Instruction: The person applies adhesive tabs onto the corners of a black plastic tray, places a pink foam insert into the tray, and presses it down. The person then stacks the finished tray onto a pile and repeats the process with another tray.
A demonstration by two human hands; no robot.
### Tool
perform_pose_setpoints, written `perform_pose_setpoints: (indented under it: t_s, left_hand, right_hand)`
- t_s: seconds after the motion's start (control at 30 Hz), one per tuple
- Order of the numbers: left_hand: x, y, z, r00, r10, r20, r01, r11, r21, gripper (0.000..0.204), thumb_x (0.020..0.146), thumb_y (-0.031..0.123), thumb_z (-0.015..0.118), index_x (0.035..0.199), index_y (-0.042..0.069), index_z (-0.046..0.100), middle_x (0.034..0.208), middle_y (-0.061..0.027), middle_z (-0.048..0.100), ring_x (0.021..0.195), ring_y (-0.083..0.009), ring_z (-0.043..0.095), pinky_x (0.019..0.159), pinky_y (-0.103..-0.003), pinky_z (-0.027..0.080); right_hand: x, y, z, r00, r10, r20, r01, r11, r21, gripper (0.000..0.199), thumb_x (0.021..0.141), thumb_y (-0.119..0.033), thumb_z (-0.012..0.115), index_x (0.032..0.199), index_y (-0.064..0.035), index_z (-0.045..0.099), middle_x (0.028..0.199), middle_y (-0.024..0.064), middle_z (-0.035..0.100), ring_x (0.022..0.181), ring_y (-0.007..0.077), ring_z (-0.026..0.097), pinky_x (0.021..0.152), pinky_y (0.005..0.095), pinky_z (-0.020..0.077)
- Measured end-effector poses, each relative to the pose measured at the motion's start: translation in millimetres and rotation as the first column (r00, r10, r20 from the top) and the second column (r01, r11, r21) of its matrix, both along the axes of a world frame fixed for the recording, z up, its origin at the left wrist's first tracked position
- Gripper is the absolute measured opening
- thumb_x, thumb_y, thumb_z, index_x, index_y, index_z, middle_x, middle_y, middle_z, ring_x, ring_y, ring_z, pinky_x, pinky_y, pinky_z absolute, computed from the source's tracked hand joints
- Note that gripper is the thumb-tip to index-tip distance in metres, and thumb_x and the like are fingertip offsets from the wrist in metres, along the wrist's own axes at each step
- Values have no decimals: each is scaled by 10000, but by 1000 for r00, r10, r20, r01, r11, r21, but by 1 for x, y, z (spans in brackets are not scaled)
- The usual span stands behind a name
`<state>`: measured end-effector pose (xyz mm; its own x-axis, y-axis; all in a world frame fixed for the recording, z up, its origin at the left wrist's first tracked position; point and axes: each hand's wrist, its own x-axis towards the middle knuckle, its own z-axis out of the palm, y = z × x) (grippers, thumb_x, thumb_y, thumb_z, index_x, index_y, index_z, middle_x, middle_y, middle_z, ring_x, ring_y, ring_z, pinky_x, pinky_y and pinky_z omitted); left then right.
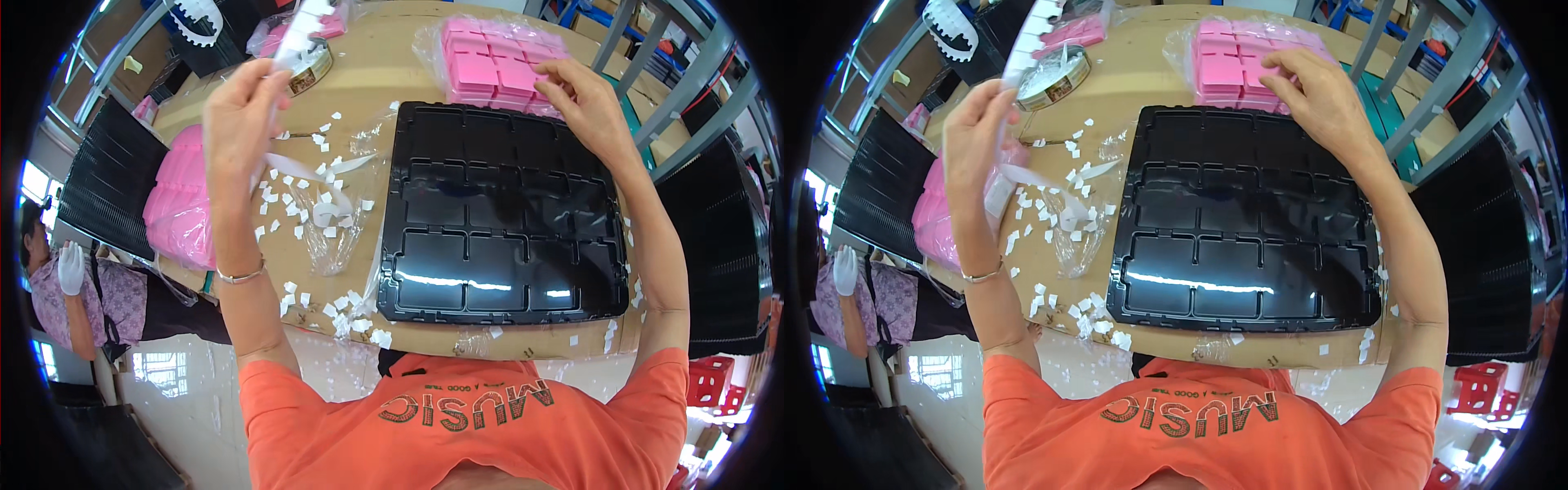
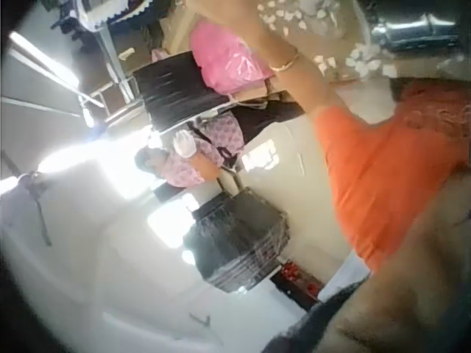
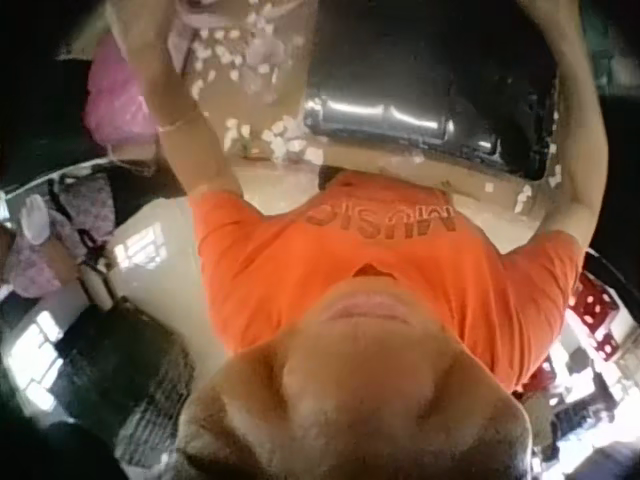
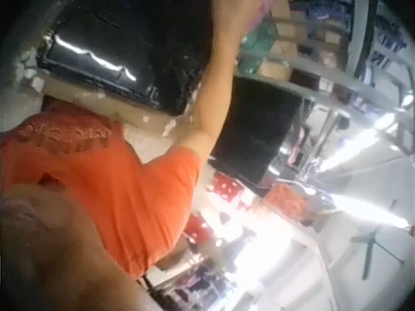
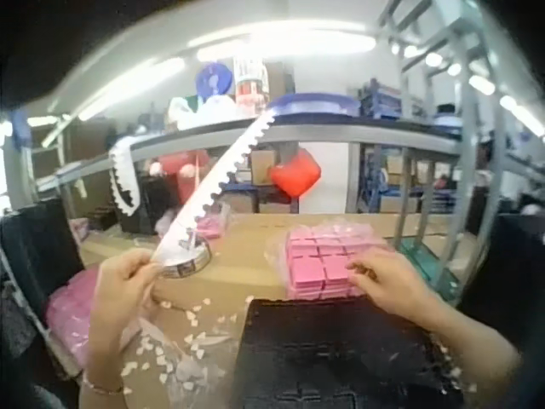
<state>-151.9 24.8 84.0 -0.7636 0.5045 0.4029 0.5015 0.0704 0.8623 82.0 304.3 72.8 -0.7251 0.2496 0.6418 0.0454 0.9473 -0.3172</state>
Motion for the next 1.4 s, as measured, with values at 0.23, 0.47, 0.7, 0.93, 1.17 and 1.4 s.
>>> perform_pose_setpoints:
  t_s: [0.23,0.47,0.7,0.93,1.17,1.4]
  left_hand:
    - [0,19,-15,985,-113,130,108,993,46,178,914,198,629,975,40,686,723,-14,645,550,-50,560,478,-202,433]
    - [32,32,-28,998,-55,7,54,998,39,157,932,157,608,931,20,684,749,-8,654,588,-48,576,519,-198,454]
    - [44,33,-39,918,62,-392,-22,994,104,160,897,86,618,1011,-10,676,759,-69,678,635,-109,624,578,-276,509]
    - [53,14,-25,754,133,-644,-69,990,124,111,848,105,669,925,25,678,768,-115,650,609,-251,620,564,-349,485]
    - [53,10,-16,577,277,-769,-73,955,289,74,821,16,675,878,10,628,799,-112,635,652,-281,621,547,-350,479]
    - [53,-13,-8,459,299,-837,-47,949,313,82,818,-10,679,872,1,618,801,-127,626,635,-257,612,553,-342,480]
  right_hand:
    - [-5,-4,-2,998,54,-45,-50,995,90,186,859,-95,640,1019,0,634,870,128,641,765,289,618,697,350,488]
    - [-87,-71,46,868,481,-124,-323,736,595,216,761,-52,619,968,-94,663,998,62,615,1065,289,554,904,413,444]
    - [-126,-84,63,812,550,193,-500,487,717,144,741,-102,628,874,-88,682,1097,59,637,1253,304,468,1052,503,345]
    - [-123,-98,81,781,549,298,-596,511,620,70,748,-93,662,812,-86,688,1105,41,652,1276,286,458,1122,534,278]
    - [-121,-99,94,707,668,233,-694,590,413,66,777,-169,711,806,-117,683,1154,4,642,1303,292,434,1133,550,257]
    - [-139,-108,87,640,764,82,-709,546,447,52,769,-127,702,770,-97,660,1209,2,625,1325,292,403,1119,538,260]
